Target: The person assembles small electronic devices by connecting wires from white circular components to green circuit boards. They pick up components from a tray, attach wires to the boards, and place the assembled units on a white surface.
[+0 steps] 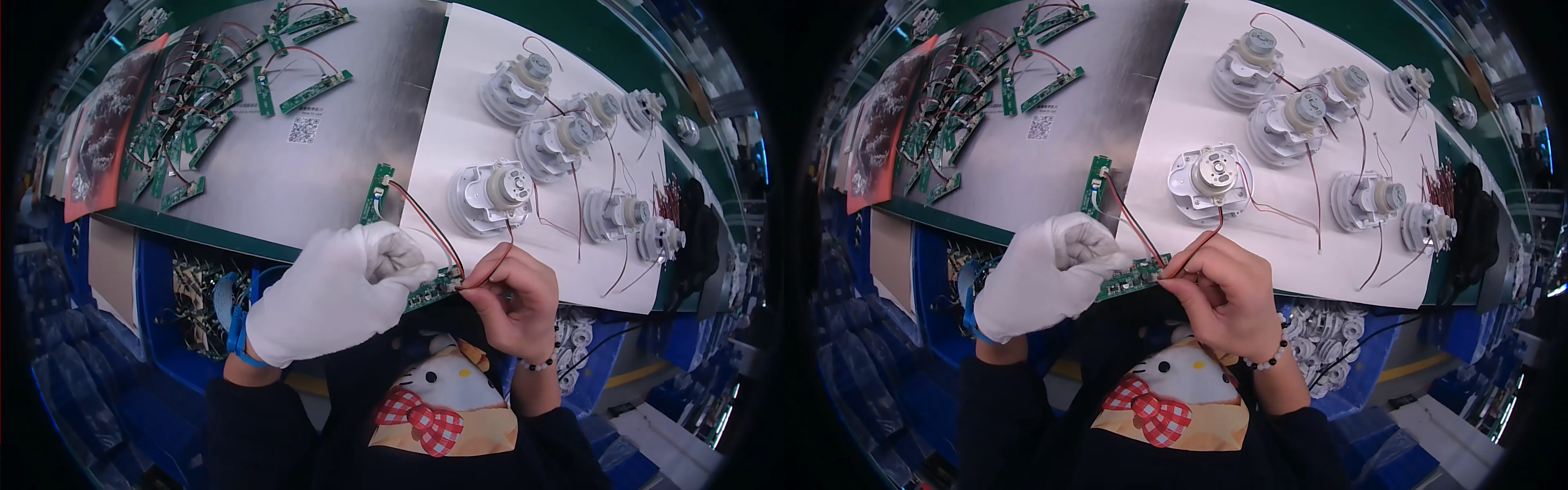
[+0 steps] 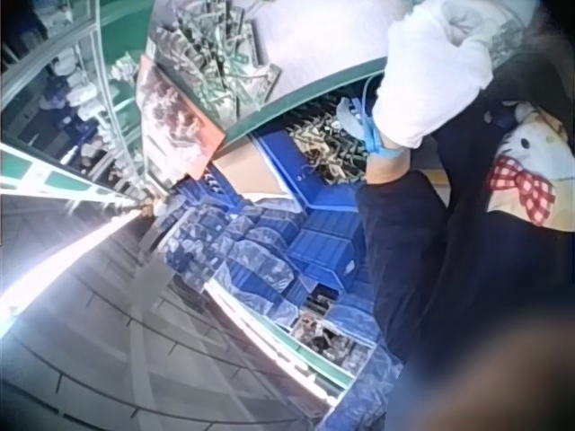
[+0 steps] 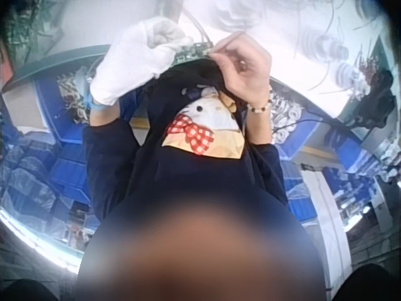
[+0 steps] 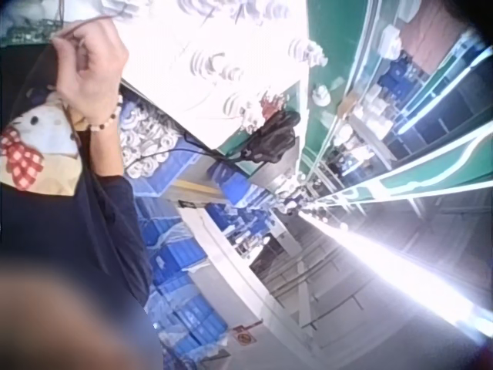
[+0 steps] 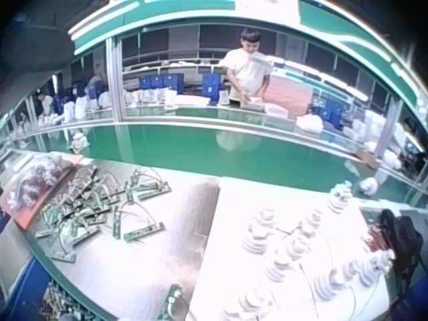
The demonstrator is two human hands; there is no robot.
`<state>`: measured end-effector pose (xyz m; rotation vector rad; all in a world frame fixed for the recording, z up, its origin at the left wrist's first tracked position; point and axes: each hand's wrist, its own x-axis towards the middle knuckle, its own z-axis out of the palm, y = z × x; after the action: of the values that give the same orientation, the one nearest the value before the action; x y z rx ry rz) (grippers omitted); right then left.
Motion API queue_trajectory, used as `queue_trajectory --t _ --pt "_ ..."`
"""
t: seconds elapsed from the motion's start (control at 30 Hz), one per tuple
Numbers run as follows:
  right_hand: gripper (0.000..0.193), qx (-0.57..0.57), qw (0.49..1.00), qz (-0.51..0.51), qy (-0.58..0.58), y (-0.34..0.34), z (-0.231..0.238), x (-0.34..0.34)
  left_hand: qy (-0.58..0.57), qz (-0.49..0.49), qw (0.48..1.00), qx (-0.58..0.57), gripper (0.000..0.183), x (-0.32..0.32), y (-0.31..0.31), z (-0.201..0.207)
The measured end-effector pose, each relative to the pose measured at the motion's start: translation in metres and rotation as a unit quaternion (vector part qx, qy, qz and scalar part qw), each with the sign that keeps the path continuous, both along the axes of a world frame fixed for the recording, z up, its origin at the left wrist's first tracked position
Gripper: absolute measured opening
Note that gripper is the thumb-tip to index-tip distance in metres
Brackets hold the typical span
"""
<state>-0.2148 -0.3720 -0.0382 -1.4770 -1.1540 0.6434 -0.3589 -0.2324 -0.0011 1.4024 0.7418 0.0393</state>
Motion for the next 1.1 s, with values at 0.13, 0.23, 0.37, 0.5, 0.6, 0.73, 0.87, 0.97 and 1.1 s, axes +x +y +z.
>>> queue_trajectory --t 0.13,0.23,0.37,0.5,0.6,0.73,0.87,0.97,1.1 --pt "0.011 -0.007 0.998 0.014 -0.064 0.003 0.005 0.004 -0.007 0.01 0.997 -0.071 0.01 0.003 0.0 0.007" --pt "0.011 0.006 0.994 0.009 -0.107 0.005 0.006 0.004 -0.026 0.023 0.993 -0.115 0.01 0.004 0.0 0.007" --pt "0.011 0.015 0.992 -0.021 -0.12 0.007 0.005 0.001 -0.023 0.029 0.996 -0.086 0.01 0.003 0.0 0.0" --pt "0.011 0.052 0.993 -0.104 -0.036 0.002 -0.007 -0.009 -0.014 0.052 0.996 -0.074 0.009 0.006 -0.004 0.004" --pt "0.012 0.065 0.984 -0.146 0.082 0.001 -0.009 -0.018 -0.02 0.061 0.997 -0.039 0.008 0.006 -0.009 0.007" --pt "0.013 -0.041 0.96 -0.103 0.258 -0.01 -0.008 -0.018 -0.064 0.034 0.99 0.118 0.005 0.001 -0.012 -0.001" --pt "0.025 -0.078 0.884 -0.054 0.458 -0.008 0.0 -0.022 -0.146 0.029 0.959 0.24 0.007 -0.004 -0.019 -0.014" --pt "0.029 -0.028 0.849 -0.013 0.528 -0.012 -0.012 -0.024 -0.119 0.005 0.952 0.282 0.007 -0.004 -0.021 -0.013" --pt "0.026 0.004 0.845 -0.006 0.534 -0.012 -0.017 -0.028 -0.114 0.001 0.942 0.315 0.007 -0.005 -0.024 -0.01"
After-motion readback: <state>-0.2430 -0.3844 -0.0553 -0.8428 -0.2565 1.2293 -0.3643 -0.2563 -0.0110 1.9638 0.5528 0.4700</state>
